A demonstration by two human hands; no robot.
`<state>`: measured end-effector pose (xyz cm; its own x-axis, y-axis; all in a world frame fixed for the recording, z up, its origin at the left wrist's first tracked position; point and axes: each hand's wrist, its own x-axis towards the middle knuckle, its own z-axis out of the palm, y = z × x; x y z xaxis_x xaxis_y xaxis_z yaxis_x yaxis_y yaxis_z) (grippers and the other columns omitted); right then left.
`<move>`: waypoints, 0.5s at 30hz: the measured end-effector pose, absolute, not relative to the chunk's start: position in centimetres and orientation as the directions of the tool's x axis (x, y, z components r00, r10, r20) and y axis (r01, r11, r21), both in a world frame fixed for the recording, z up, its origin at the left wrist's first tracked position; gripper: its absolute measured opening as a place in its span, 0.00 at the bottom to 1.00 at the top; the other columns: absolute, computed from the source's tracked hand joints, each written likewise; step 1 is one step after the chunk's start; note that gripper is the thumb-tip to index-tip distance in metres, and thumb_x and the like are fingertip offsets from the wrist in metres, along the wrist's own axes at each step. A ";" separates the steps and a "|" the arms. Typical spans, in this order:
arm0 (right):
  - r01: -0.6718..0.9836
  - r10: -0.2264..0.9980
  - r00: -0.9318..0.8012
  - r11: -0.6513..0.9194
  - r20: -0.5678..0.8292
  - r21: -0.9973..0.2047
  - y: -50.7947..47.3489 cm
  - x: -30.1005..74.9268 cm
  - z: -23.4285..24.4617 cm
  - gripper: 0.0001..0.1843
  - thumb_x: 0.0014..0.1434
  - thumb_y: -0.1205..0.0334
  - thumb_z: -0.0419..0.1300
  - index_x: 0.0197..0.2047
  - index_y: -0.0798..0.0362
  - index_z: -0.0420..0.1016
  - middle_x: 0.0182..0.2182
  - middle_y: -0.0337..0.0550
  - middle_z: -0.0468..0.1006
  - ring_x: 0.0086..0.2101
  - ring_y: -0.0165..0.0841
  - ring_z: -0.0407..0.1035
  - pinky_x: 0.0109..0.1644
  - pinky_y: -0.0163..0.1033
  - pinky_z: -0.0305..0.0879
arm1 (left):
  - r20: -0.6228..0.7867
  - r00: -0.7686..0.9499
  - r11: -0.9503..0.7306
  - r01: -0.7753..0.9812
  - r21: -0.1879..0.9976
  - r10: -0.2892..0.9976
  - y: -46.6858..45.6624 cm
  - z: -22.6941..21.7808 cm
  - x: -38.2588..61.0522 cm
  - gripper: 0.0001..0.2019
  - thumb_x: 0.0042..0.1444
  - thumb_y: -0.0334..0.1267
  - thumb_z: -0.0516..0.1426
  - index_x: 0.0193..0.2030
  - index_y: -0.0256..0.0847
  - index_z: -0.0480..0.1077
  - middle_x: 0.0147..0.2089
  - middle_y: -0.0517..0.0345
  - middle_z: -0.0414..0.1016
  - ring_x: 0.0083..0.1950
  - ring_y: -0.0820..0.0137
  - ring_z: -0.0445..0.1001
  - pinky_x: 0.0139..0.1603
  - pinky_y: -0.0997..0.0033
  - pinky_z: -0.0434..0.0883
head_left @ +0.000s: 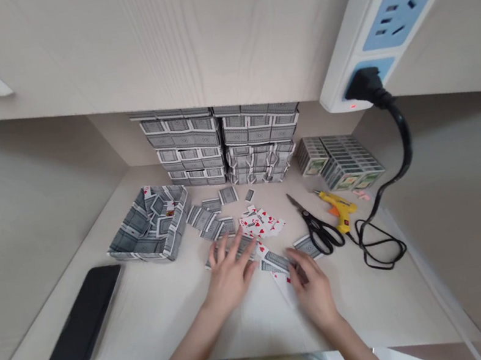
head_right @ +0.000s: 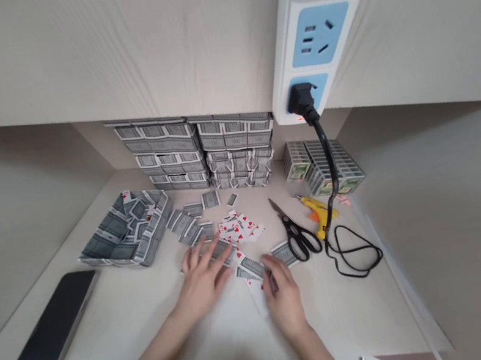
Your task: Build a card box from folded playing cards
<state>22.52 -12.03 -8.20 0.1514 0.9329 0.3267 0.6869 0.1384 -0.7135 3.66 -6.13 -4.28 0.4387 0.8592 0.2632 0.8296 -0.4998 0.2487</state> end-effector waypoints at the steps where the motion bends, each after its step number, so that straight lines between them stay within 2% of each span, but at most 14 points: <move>1: 0.685 0.931 0.157 0.137 0.329 -0.715 -12.0 22.5 -8.2 0.16 0.58 0.62 0.50 0.50 0.52 0.66 0.47 0.50 0.70 0.49 0.39 0.63 0.51 0.49 0.63 | 0.250 0.486 -0.540 0.805 0.246 0.838 -6.0 -4.2 3.9 0.20 0.57 0.43 0.49 0.57 0.55 0.58 0.62 0.59 0.56 0.64 0.56 0.48 0.60 0.45 0.45; 5: 0.700 0.941 0.096 0.169 0.326 -0.694 -11.9 22.3 -8.1 0.19 0.56 0.60 0.54 0.51 0.51 0.65 0.47 0.50 0.70 0.50 0.41 0.61 0.53 0.52 0.60 | 0.220 0.529 -0.572 0.777 0.263 0.819 -5.4 -4.5 4.2 0.19 0.59 0.40 0.47 0.57 0.52 0.58 0.58 0.56 0.62 0.63 0.60 0.50 0.62 0.44 0.38; 9: 0.703 0.930 0.124 0.164 0.347 -0.692 -11.5 22.2 -8.3 0.14 0.56 0.60 0.54 0.46 0.52 0.68 0.44 0.50 0.72 0.48 0.42 0.63 0.51 0.51 0.61 | 0.215 0.474 -0.520 0.802 0.295 0.854 -5.4 -4.8 3.4 0.20 0.57 0.33 0.47 0.57 0.46 0.58 0.53 0.52 0.66 0.60 0.62 0.56 0.62 0.47 0.39; 15: 0.671 0.931 0.135 0.166 0.339 -0.723 -10.8 22.7 -7.9 0.12 0.53 0.63 0.55 0.43 0.52 0.68 0.39 0.48 0.73 0.42 0.39 0.66 0.47 0.47 0.63 | 0.222 0.372 -0.428 0.845 0.322 0.901 -6.3 -5.1 2.0 0.22 0.53 0.26 0.47 0.55 0.43 0.60 0.55 0.52 0.64 0.61 0.62 0.55 0.63 0.49 0.41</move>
